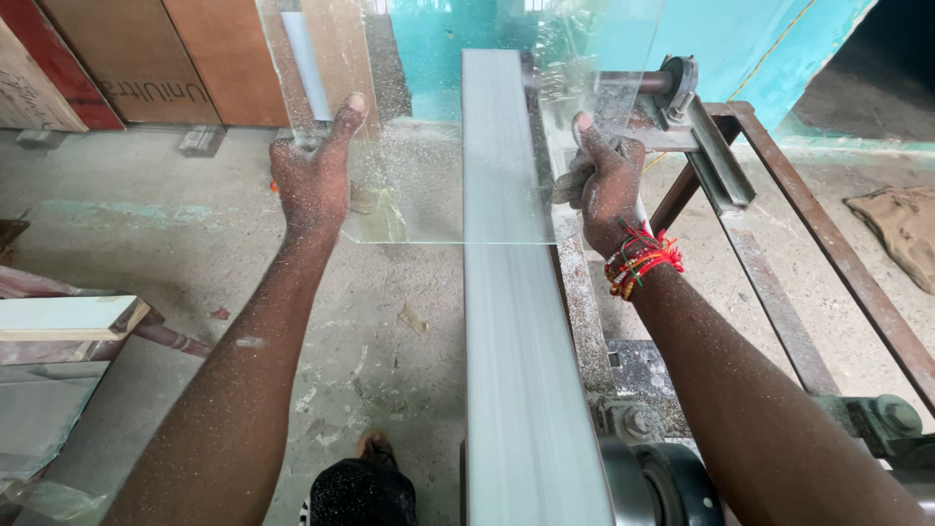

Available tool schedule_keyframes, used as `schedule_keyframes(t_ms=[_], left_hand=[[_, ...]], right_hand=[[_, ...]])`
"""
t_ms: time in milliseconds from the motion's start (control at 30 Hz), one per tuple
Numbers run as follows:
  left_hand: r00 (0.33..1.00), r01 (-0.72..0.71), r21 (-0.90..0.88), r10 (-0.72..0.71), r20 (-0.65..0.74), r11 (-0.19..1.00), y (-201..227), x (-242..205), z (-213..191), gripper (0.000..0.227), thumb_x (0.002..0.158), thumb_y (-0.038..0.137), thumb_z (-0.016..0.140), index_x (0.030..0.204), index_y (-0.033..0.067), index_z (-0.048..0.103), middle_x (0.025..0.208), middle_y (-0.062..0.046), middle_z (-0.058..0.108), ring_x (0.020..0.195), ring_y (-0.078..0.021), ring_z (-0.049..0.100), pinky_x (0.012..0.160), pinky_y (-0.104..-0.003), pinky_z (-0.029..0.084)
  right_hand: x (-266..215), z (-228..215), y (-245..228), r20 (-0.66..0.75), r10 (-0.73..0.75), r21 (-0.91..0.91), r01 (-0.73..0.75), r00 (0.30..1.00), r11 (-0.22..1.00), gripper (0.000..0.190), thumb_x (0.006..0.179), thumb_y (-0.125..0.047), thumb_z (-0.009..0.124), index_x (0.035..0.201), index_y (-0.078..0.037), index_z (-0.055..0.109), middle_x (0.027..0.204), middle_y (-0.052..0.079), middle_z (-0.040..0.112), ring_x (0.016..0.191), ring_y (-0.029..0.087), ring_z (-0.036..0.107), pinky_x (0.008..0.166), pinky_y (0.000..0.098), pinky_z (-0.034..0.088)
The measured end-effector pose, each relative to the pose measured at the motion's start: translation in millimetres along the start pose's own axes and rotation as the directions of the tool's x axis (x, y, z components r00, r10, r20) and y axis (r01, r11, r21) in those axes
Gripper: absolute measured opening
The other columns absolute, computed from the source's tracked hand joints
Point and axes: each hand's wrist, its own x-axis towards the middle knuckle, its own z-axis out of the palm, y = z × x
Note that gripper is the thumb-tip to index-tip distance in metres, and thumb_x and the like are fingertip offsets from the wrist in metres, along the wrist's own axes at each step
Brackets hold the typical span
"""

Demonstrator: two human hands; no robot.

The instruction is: The person sands the edges of a glass pane by holding it against a moving belt sander, turning the pane to reach different sides.

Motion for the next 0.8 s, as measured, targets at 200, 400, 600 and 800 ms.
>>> schedule_keyframes(t_ms=[200,400,600,800], left_hand=[[0.999,-0.024,-0.045,0.025,0.023,0.999,9,-12,19,0.089,0.076,0.072,0.080,0.115,-0.0011,0.050,0.106,-0.013,0.056,0.105,-0.0232,0.063,0.096,-0.043,0.054],[0.988,-0.154,-0.112,0.156,0.007,0.982,24,-28,33,0.068,0.076,0.064,0.086,0.096,0.0043,0.060,0.086,-0.004,0.061,0.081,-0.0158,0.063,0.077,-0.037,0.056],[0.994,-0.100,0.020,0.099,0.041,0.995,47,-41,44,0.067,0.075,0.064,0.088,0.060,0.0092,0.052,0.057,0.001,0.052,0.054,-0.0135,0.052,0.055,-0.039,0.049],[0.991,-0.095,0.003,0.095,0.099,0.995,55,-49,64,0.060,0.072,0.068,0.084,0.056,0.0165,0.058,0.053,0.002,0.057,0.050,-0.0111,0.060,0.051,-0.037,0.054]], right_hand=[[3,-24,1,-0.008,-0.038,0.017,0.038,0.999,0.999,0.057,0.091,-0.047,0.078,0.109,-0.003,0.046,0.074,0.007,0.053,0.048,0.018,0.060,0.038,0.0330,0.052],[3,-47,1,-0.040,-0.101,0.016,0.102,0.994,0.995,0.058,0.091,-0.044,0.077,0.124,-0.006,0.049,0.081,0.006,0.059,0.047,0.017,0.059,0.035,0.0307,0.044],[8,-69,4,-0.143,-0.054,-0.002,0.055,0.988,0.999,0.056,0.091,-0.047,0.075,0.113,-0.008,0.041,0.072,0.006,0.060,0.043,0.020,0.059,0.035,0.0322,0.043],[11,-94,1,-0.085,-0.091,0.033,0.094,0.992,0.995,0.050,0.094,-0.046,0.073,0.107,-0.009,0.043,0.057,0.004,0.050,0.039,0.019,0.051,0.037,0.0350,0.048]])
